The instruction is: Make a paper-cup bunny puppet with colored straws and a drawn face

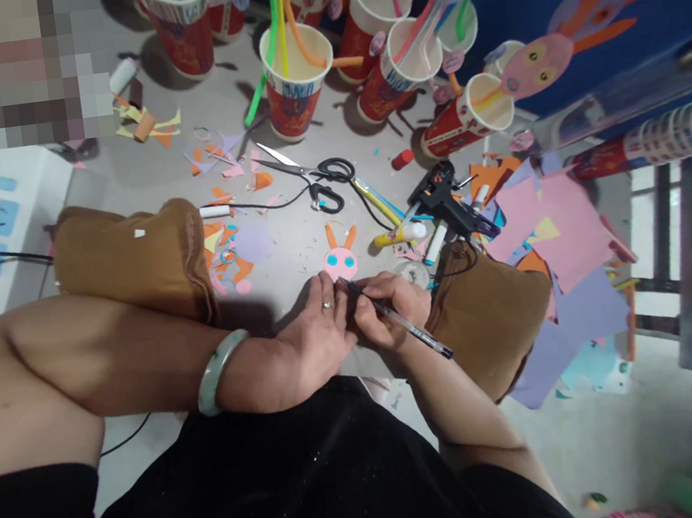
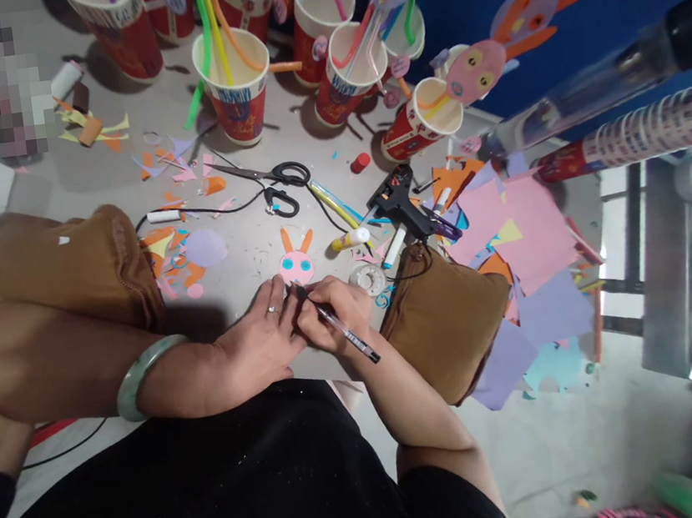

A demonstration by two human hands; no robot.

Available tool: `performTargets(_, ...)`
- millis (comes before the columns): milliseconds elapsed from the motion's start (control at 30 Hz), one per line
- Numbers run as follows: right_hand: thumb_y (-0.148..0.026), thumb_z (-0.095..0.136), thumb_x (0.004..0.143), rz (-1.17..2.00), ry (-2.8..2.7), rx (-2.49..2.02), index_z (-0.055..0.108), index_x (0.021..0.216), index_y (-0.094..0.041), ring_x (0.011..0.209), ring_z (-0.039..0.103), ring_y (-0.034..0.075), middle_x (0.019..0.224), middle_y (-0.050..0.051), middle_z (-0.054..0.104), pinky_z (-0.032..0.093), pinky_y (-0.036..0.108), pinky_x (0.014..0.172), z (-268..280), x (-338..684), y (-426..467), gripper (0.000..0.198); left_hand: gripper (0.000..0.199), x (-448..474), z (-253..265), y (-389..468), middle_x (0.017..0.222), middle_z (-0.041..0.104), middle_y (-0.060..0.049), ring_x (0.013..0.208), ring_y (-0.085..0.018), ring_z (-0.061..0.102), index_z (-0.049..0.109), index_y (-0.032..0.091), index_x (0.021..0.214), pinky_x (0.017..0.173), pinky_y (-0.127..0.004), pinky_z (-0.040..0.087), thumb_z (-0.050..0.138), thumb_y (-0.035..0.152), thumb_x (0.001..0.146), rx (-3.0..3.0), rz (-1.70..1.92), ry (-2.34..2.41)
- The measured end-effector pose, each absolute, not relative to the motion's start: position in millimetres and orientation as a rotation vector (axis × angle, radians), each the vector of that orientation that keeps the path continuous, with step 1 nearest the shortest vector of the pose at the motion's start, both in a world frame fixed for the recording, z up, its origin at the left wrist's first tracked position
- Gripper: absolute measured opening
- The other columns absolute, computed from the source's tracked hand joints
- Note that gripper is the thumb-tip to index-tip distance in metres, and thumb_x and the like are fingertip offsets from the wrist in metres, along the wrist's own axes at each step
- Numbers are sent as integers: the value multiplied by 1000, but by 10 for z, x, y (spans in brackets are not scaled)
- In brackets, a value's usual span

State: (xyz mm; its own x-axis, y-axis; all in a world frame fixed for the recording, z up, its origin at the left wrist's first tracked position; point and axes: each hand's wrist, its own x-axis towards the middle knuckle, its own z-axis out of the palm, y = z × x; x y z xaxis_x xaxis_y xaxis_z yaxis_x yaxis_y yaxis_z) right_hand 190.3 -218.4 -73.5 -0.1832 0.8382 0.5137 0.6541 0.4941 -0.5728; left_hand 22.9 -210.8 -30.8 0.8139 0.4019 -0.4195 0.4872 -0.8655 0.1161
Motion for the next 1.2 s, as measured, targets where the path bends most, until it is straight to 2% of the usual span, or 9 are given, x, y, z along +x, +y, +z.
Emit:
performTargets(100, -18, 63, 83, 281, -1922, -1292, 52, 91, -25, 59, 69, 11, 77, -2, 74, 49, 21, 48, -738, 1898, -2190, 15, 76, 208, -363, -2145, 160, 45, -30, 147, -52, 45, 51, 11, 154, 118, -64, 37, 61, 55, 93, 2836, -551, 679)
performTargets(200, -23, 62, 86, 267, -1917, -1386, 53, 91, -26, 58, 67, 12, 76, -2, 74, 49, 24, 49, -749, 1891, -2185, 10, 72, 187, -416, -2202, 160, 46, -28, 148, -48, 46, 50, 13, 155, 119, -63, 34, 57, 52, 95, 2915, -410, 756)
performTargets(367, -28, 62, 89, 330, -1908, -1496, 58, 89, -25, 62, 69, 14, 78, 0, 75, 52, 28, 54, -783, 1877, -2166, 4, 67, 202, -396, -2210, 162, 46, -24, 150, -47, 44, 54, 16, 152, 122, -61, 33, 64, 44, 92, 2804, -430, 806)
performTargets(500, -31, 62, 90, 353, -1905, -1522, 62, 87, -24, 62, 69, 15, 76, 1, 75, 53, 28, 55, -804, 1862, -2153, 7, 62, 228, -353, -2164, 164, 44, -22, 152, -45, 42, 56, 18, 151, 124, -61, 30, 62, 39, 93, 2704, -401, 795)
performTargets(633, -35, 62, 91, 342, -1881, -1546, 62, 84, -24, 60, 67, 14, 72, 1, 73, 51, 28, 53, -829, 1851, -2145, 13, 68, 241, -317, -2149, 163, 43, -25, 150, -48, 43, 53, 14, 153, 122, -62, 34, 64, 45, 93, 2721, -476, 778)
performTargets(800, -26, 63, 90, 315, -1897, -1470, 60, 87, -24, 60, 67, 14, 75, 0, 73, 52, 27, 54, -833, 1852, -2142, 5, 71, 224, -351, -2178, 163, 43, -26, 150, -49, 44, 51, 14, 155, 121, -62, 35, 64, 47, 93, 2768, -481, 773)
performTargets(933, -19, 65, 88, 343, -1881, -1418, 58, 90, -24, 62, 68, 13, 77, -1, 73, 51, 25, 54, -824, 1844, -2136, 8, 70, 204, -402, -2208, 162, 45, -24, 151, -48, 43, 52, 14, 154, 124, -61, 32, 62, 47, 93, 2802, -394, 802)
performTargets(1200, -26, 66, 91, 347, -1883, -1471, 59, 91, -24, 62, 68, 14, 75, -1, 73, 52, 27, 56, -850, 1841, -2140, 6, 68, 229, -344, -2167, 163, 43, -26, 152, -48, 41, 52, 14, 154, 124, -62, 32, 63, 42, 94, 2725, -468, 760)
